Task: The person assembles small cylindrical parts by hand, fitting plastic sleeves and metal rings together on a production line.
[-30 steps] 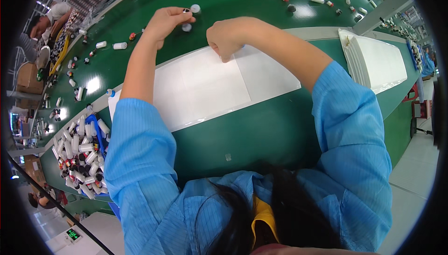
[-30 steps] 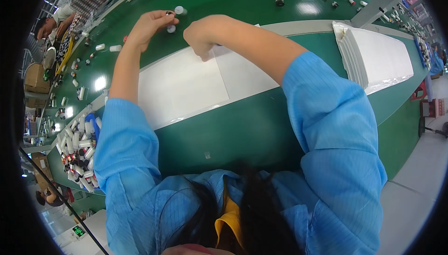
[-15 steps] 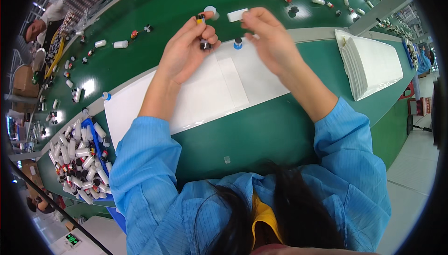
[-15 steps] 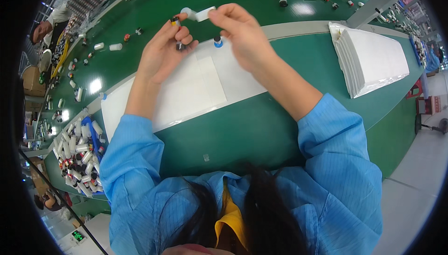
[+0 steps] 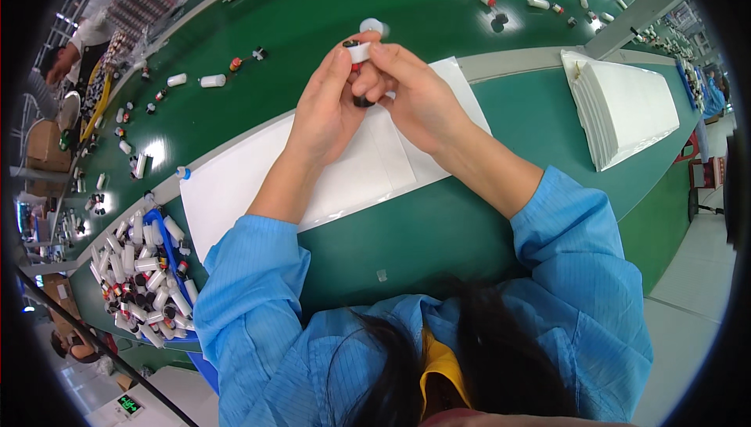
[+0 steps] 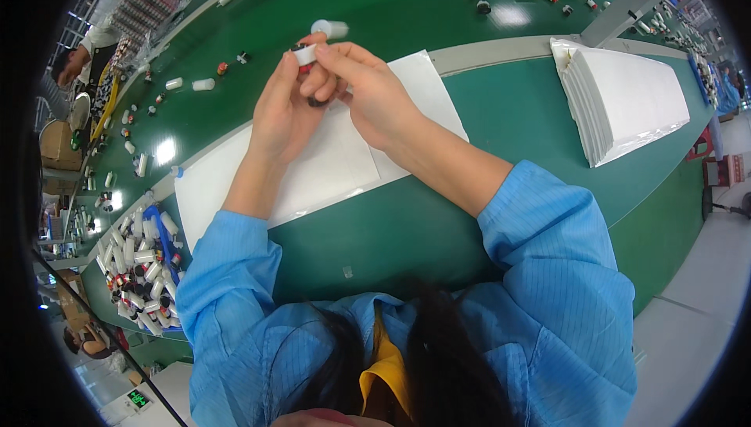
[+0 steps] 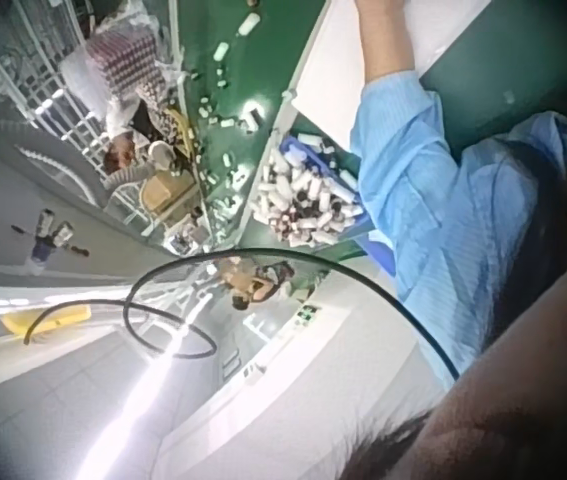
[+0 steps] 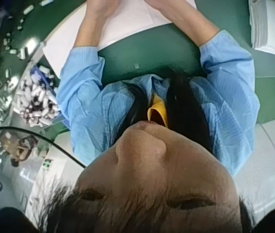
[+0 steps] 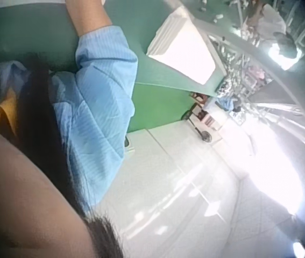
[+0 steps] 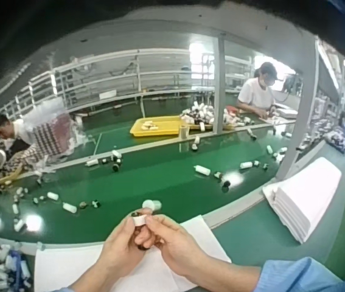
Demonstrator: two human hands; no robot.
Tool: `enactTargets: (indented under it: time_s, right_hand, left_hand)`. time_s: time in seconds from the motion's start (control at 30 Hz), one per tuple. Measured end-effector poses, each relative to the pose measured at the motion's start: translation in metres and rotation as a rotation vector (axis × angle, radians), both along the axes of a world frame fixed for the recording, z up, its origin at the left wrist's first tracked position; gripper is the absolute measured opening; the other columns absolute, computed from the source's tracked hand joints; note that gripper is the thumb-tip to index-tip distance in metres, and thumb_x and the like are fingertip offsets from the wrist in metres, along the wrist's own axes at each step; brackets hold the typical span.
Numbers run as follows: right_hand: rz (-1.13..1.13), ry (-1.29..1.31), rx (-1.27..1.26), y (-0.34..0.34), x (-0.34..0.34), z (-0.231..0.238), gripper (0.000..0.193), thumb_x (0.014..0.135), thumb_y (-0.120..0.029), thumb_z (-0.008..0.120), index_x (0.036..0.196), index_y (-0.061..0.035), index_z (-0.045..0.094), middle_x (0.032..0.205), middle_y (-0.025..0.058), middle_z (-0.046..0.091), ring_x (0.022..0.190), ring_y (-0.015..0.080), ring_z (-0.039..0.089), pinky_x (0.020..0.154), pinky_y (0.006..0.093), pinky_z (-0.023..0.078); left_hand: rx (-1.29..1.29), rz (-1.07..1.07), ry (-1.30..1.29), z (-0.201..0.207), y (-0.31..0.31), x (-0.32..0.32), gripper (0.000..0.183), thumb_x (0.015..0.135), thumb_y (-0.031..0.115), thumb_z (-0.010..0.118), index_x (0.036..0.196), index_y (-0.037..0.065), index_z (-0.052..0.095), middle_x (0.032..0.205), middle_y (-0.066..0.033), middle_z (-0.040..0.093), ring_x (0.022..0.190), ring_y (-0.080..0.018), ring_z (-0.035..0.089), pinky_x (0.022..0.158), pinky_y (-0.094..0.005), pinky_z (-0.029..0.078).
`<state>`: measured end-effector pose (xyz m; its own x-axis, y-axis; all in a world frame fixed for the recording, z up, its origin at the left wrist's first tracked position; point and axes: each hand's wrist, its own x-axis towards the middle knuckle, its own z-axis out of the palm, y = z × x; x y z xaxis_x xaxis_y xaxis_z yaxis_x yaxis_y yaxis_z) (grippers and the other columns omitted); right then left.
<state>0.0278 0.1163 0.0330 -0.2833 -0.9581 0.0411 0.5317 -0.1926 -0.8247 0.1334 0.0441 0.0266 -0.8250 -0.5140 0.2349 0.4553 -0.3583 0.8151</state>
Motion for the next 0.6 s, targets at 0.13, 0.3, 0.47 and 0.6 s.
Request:
enactTargets:
  time_s: [0.13,0.3,0.47,0.6]
  right_hand:
    - [0.078,0.066,0.056,0.004,-0.007,0.008,0.023,0.081,-0.025,0.061,0.09,-0.0064,0.052,0.073,0.0044,0.06,0.07,0.0099,0.053,0.07,0.0258,0.039]
    - [0.066,0.212,-0.005,0.001,-0.02,0.011,0.045,0.077,-0.018,0.066,0.109,0.0056,0.045,0.095,0.0142,0.058,0.077,0.018,0.061,0.069,0.0263,0.047]
    - [-0.218,1.07,0.153,-0.03,-0.077,0.02,0.052,0.069,-0.018,0.072,0.11,0.0035,0.048,0.085,0.0127,0.064,0.083,0.0195,0.061,0.074,0.0295,0.047]
    - [-0.442,1.73,0.42,-0.053,-0.126,0.016,0.043,0.066,-0.025,0.071,0.103,-0.0101,0.056,0.088,0.0078,0.065,0.082,0.0227,0.062,0.076,0.0325,0.048]
  left_hand:
    - [0.034,-0.144,0.02,-0.006,-0.005,0.002,0.046,0.095,0.039,0.024,0.113,0.002,0.045,0.062,0.0004,0.037,0.068,-0.0132,0.039,0.075,-0.0301,0.036]
    - [-0.012,-0.189,-0.285,0.015,0.001,0.005,0.054,0.095,0.043,0.017,0.097,0.001,0.051,0.075,-0.0104,0.059,0.076,-0.0215,0.054,0.076,-0.0319,0.043]
    - [-1.294,0.678,-0.942,0.009,-0.071,0.015,0.039,0.087,0.038,0.043,0.098,0.005,0.06,0.084,-0.0156,0.064,0.078,-0.0295,0.061,0.074,-0.0407,0.048]
    - [-1.472,0.844,-1.364,-0.004,-0.139,0.036,0.039,0.085,0.038,0.045,0.1,0.005,0.06,0.075,-0.0131,0.064,0.074,-0.0287,0.062,0.071,-0.0393,0.049]
